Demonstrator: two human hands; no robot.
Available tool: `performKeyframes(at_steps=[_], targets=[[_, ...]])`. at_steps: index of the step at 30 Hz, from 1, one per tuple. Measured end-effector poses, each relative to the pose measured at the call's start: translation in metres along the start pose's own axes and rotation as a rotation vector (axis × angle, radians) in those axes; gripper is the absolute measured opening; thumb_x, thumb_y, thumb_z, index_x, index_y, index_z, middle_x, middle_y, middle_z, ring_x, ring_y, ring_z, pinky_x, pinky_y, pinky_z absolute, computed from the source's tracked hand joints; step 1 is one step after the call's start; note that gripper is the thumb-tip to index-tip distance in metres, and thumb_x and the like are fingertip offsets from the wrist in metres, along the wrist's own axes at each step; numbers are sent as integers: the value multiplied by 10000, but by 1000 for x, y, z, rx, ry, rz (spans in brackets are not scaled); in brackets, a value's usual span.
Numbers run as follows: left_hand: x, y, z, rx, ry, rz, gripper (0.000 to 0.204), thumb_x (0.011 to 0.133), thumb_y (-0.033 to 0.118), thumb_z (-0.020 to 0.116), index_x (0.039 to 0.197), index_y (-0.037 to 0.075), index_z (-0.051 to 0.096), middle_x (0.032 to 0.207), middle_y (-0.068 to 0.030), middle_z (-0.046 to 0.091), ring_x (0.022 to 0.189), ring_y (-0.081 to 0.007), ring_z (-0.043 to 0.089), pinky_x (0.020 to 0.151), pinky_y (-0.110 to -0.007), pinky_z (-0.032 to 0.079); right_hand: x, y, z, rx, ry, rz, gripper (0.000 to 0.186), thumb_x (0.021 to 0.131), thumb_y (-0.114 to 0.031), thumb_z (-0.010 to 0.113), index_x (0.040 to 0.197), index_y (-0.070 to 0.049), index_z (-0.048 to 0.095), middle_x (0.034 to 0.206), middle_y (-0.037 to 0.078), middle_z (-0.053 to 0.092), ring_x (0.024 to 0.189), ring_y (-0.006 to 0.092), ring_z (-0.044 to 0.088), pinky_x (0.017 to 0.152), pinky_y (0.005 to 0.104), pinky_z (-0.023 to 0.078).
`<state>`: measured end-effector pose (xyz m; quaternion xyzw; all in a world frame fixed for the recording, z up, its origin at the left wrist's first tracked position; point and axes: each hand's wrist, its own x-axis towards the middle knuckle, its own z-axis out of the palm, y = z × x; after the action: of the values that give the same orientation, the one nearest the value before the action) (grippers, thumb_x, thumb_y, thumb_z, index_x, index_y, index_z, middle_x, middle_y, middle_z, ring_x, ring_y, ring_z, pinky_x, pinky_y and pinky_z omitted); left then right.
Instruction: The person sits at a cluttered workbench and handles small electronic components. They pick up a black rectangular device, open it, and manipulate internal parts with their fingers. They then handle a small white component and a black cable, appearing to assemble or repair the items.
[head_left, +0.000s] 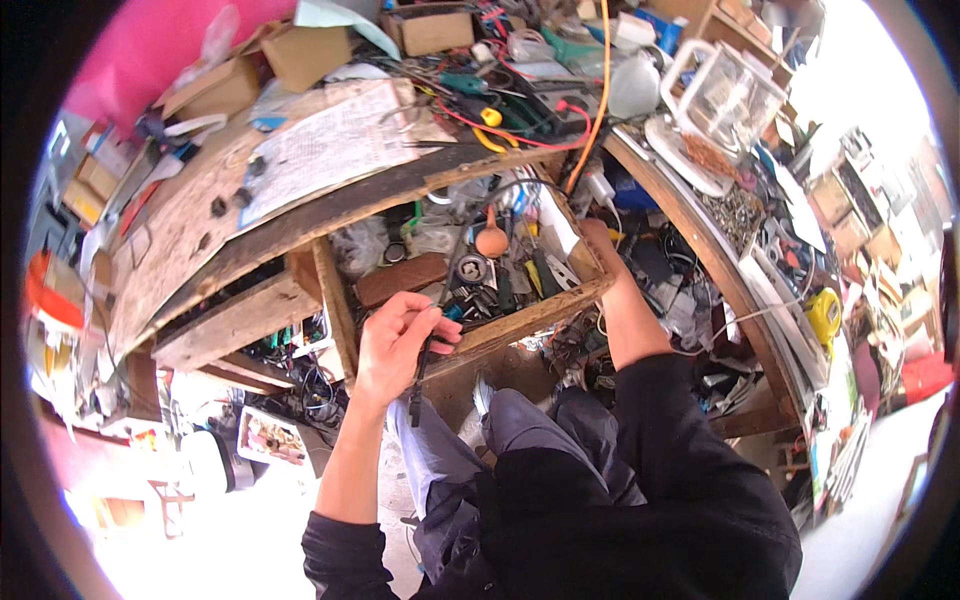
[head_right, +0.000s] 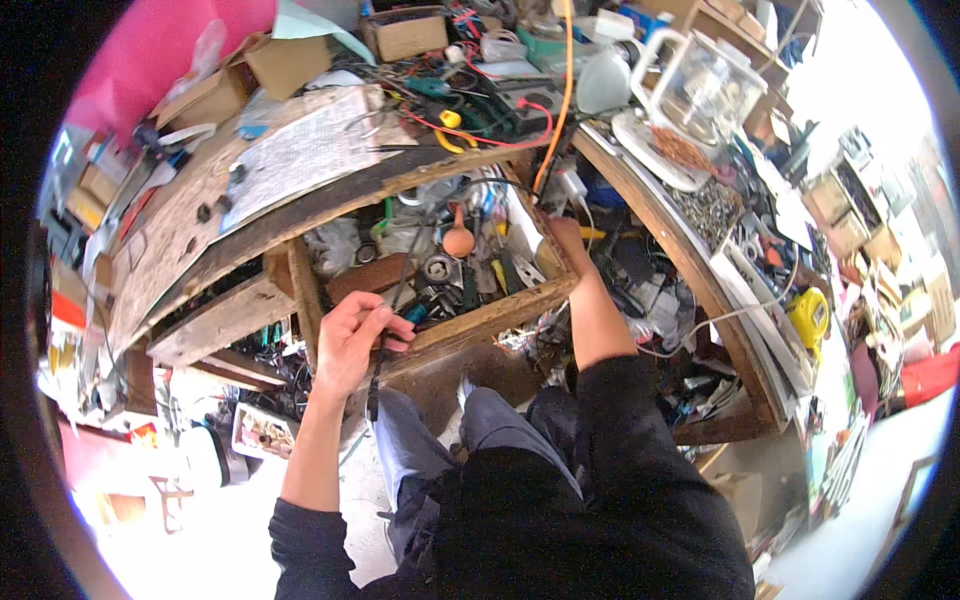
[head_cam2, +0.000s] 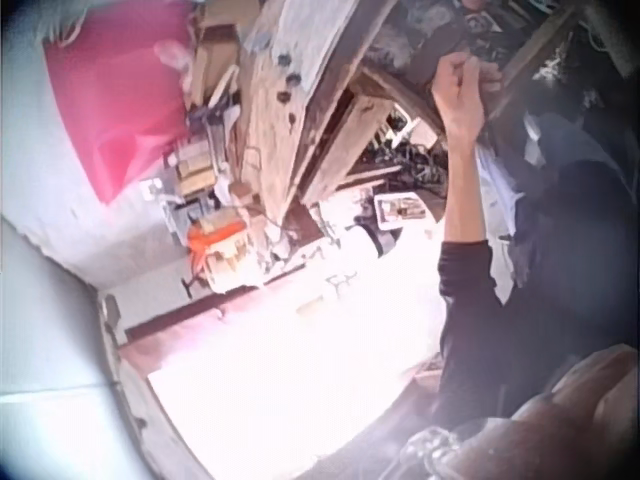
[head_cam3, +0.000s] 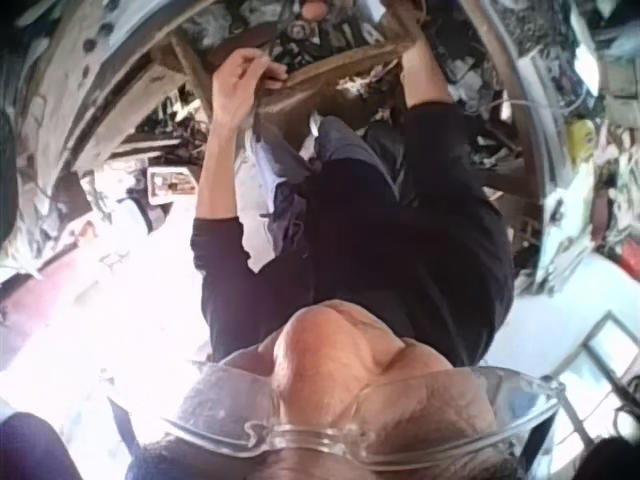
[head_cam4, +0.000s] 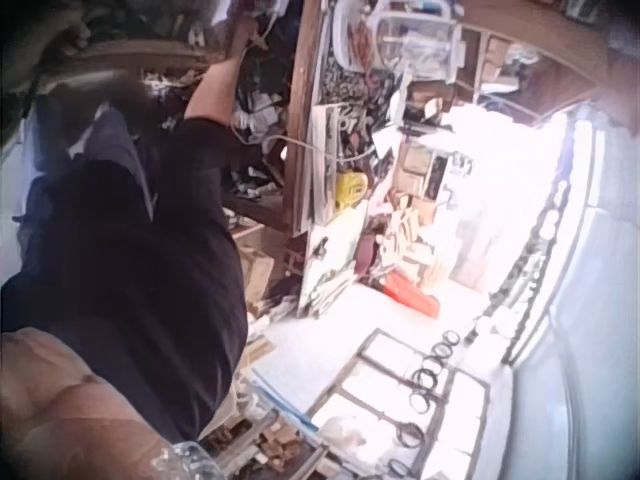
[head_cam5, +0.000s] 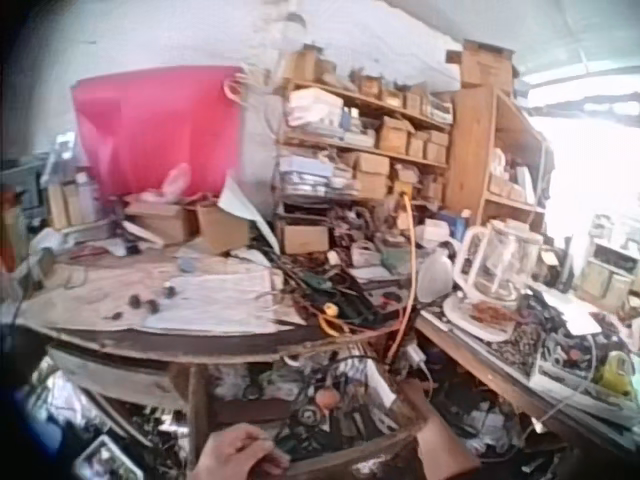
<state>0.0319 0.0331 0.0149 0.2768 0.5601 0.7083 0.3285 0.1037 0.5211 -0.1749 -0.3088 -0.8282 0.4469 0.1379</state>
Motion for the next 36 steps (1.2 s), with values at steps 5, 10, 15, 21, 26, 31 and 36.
performKeyframes(at_steps=[5, 10, 15, 21, 26, 31, 36], targets=[[-14, -1, -13, -54, -8, -2, 143, 1054, 106, 562, 1099, -30, 559, 934, -167, 730, 835, -209, 722, 709, -317, 608, -141, -143, -2, 870, 147, 170, 275, 1041, -246, 609, 1040, 13, 701, 997, 68, 727, 851, 175, 695, 726, 332, 532], [-9, -1, -12, -75, -99, 1, 130, 1051, 96, 563, 1092, -27, 569, 901, -138, 720, 828, -197, 712, 716, -313, 605, -218, -182, -14, 202, 671, -438, 117, 974, -101, 696, 1045, -9, 706, 938, 56, 704, 809, 119, 647, 747, 254, 522], [-10, 0, -13, -18, -99, -21, 115, 1045, 93, 573, 1078, -16, 594, 904, -126, 719, 832, -178, 708, 723, -303, 602, -267, -287, 18, 62, 113, -712, 117, 911, -34, 714, 1028, -34, 716, 905, 96, 687, 803, 212, 675, 710, 314, 541], [-8, 0, -16, 24, -199, 25, 145, 1043, 114, 587, 1070, -19, 638, 910, -106, 717, 839, -163, 704, 752, -288, 587, -245, -314, 61, 113, -210, -916, 142, 925, -21, 665, 1055, -33, 719, 935, 129, 667, 879, 304, 664, 770, 373, 525], [-9, 8, -17, 10, -235, -33, 175, 1034, 142, 603, 1075, -22, 648, 898, -110, 717, 833, -178, 701, 766, -307, 570, -234, -307, 64, 206, -368, -884, 125, 940, -27, 661, 1050, -29, 721, 913, 97, 657, 862, 264, 642, 786, 349, 505], [-9, 8, -22, -49, -276, -62, 190, 1028, 159, 621, 1071, -22, 657, 908, -99, 720, 840, -174, 708, 773, -299, 583, -232, -305, 65, 234, -419, -803, 103, 946, -43, 678, 1038, -26, 720, 894, 78, 657, 847, 205, 628, 775, 315, 491], [-7, 3, -26, -53, -287, -62, 194, 1026, 165, 627, 1058, -23, 660, 901, -109, 724, 838, -181, 710, 778, -304, 582, -231, -302, 67, 277, -467, -697, 88, 958, -66, 689, 1022, -9, 707, 897, 49, 670, 849, 129, 630, 780, 283, 496]])
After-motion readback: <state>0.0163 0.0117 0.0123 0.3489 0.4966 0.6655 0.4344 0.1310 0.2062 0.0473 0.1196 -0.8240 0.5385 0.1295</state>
